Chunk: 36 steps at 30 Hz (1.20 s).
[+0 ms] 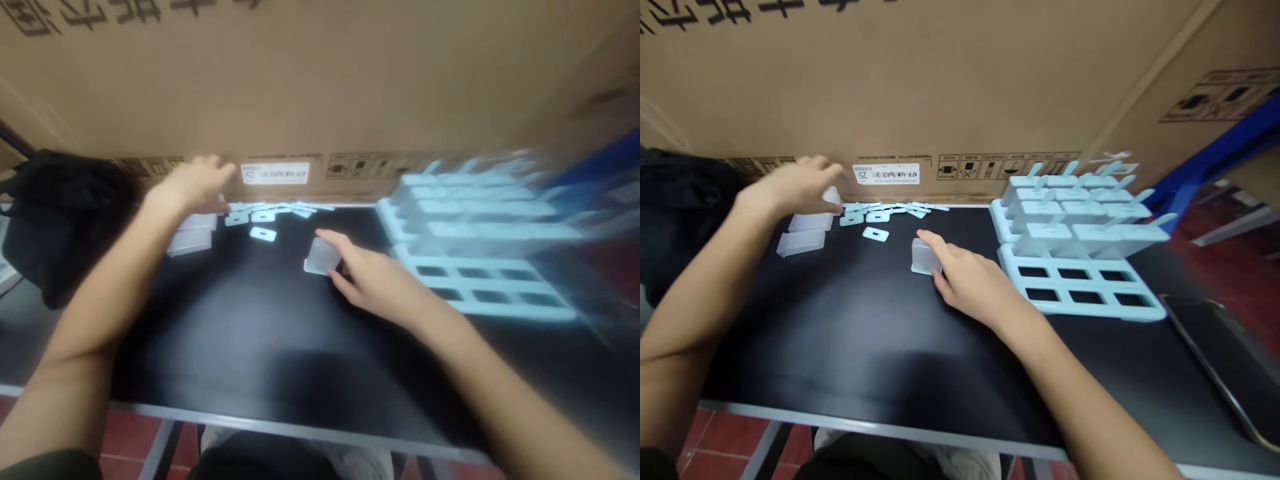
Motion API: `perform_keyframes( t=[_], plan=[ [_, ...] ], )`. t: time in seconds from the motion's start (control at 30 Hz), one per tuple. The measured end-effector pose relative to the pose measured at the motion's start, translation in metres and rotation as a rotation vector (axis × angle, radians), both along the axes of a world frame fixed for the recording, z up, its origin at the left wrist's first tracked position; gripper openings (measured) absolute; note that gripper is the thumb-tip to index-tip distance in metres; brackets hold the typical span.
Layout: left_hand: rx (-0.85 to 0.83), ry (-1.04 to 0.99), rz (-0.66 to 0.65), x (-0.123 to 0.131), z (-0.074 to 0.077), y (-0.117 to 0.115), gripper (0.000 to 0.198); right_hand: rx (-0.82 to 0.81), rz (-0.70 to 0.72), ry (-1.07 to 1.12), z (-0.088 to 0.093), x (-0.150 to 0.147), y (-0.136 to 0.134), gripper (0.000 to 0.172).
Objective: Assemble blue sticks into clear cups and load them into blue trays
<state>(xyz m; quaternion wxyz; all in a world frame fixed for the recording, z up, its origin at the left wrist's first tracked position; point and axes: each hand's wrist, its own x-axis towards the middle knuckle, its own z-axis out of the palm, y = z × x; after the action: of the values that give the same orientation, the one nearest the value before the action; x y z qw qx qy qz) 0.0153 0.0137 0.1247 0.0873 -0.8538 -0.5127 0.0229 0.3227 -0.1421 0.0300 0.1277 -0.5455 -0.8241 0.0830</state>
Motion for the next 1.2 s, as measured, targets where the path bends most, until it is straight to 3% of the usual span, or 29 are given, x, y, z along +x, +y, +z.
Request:
perform_keyframes(
  t=[0.07,0.13,0.23,0.33,0.43,0.93,1.2],
  plan=[
    [-0.001,0.204,0.262,-0.020,0.015,0.005,0.085,0.007,-0.012,-0.038,0.001,-0.001,-0.002,0.071],
    [-0.080,0.293,0.341,-0.030,0.014,0.010,0.090,0.013,-0.019,-0.056,0.002,-0.002,-0.003,0.070],
    [-0.104,0.272,0.372,-0.027,-0.004,0.019,0.084,0.005,-0.022,-0.053,0.002,-0.002,-0.002,0.069],
    [-0.038,0.188,0.368,-0.013,-0.020,0.024,0.082,0.007,-0.014,-0.040,0.001,-0.002,-0.001,0.068],
    [-0.016,0.153,0.332,0.000,-0.028,0.021,0.085,0.008,-0.011,-0.042,0.001,-0.001,-0.001,0.069],
    [-0.092,0.178,0.282,0.019,-0.037,0.010,0.092,0.014,-0.006,-0.067,-0.001,0.002,0.000,0.067],
    [-0.057,0.180,0.204,0.022,-0.048,0.014,0.073,0.022,-0.003,-0.084,0.002,0.003,-0.001,0.066]
  ],
)
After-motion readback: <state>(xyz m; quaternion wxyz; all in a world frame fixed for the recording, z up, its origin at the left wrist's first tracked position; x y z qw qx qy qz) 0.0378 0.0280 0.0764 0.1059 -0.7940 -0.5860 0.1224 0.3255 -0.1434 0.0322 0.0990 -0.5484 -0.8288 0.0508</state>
